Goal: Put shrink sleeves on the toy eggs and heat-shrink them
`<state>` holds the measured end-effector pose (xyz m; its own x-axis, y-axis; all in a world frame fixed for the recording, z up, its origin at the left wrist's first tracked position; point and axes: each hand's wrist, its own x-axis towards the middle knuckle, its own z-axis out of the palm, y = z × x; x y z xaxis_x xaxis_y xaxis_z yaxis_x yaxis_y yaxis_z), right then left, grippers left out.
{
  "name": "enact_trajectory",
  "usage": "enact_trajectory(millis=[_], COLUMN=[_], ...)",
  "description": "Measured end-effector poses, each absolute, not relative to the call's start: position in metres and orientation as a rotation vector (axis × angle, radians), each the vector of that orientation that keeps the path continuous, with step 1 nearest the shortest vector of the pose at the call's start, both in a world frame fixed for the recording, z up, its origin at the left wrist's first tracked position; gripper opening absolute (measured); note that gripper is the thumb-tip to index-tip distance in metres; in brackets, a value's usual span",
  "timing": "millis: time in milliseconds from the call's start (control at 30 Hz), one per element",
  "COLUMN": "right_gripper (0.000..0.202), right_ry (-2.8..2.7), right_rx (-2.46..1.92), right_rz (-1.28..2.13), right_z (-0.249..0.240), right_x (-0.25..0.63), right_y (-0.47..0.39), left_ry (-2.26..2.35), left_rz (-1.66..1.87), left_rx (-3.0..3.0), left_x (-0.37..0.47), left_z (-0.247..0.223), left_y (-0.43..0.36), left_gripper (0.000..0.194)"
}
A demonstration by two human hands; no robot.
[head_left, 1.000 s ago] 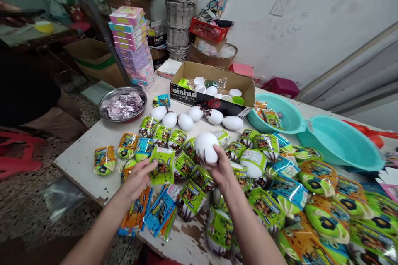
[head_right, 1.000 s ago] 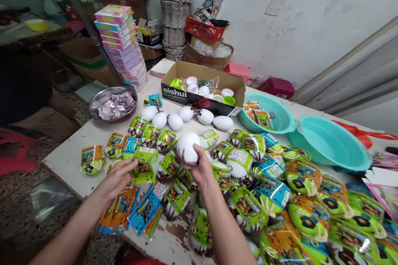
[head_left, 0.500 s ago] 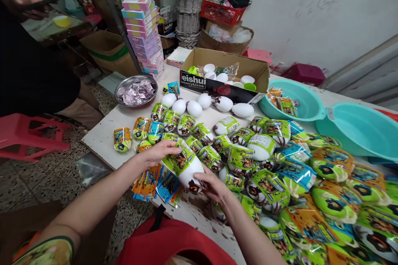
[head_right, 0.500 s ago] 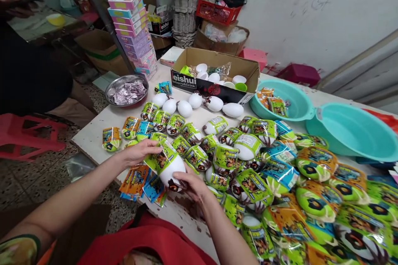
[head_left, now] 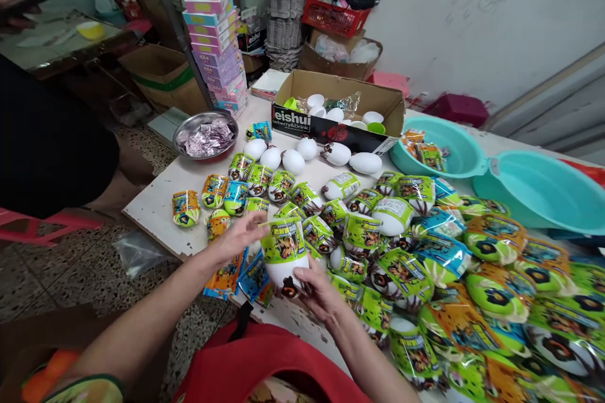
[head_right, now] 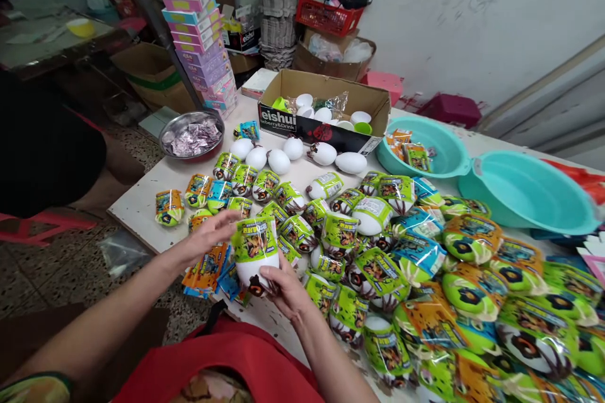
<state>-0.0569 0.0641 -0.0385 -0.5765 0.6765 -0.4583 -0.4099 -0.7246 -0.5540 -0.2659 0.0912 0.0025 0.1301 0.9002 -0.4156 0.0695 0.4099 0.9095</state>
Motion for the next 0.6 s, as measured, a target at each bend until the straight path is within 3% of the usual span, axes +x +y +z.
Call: enact_trajectory(millis=[133, 333, 600], right_gripper=[0.075, 0.057, 0.059], right_ry=[-0.422, -0.474, -0.845], right_rx=[-0.895, -0.915, -1.130], right_rz=[2.282, 2.285, 2.179], right_z=[-0.034, -0.026, -0.029], right_x=[-0.052, -0.041, -0.033], right_y=[0.036, 0.016, 0.010], left_ry=[0.988, 0.910, 0.944], left_rz=[0.572, 0.501, 0.449], left_rx=[0.684, 0.693, 0.619], left_x=[-0.257, -0.245, -0.246], left_z=[-0.011, -0.013, -0.012], left_y=[0.057, 0.036, 0.019], left_gripper=[0.060, 0.058, 0.065])
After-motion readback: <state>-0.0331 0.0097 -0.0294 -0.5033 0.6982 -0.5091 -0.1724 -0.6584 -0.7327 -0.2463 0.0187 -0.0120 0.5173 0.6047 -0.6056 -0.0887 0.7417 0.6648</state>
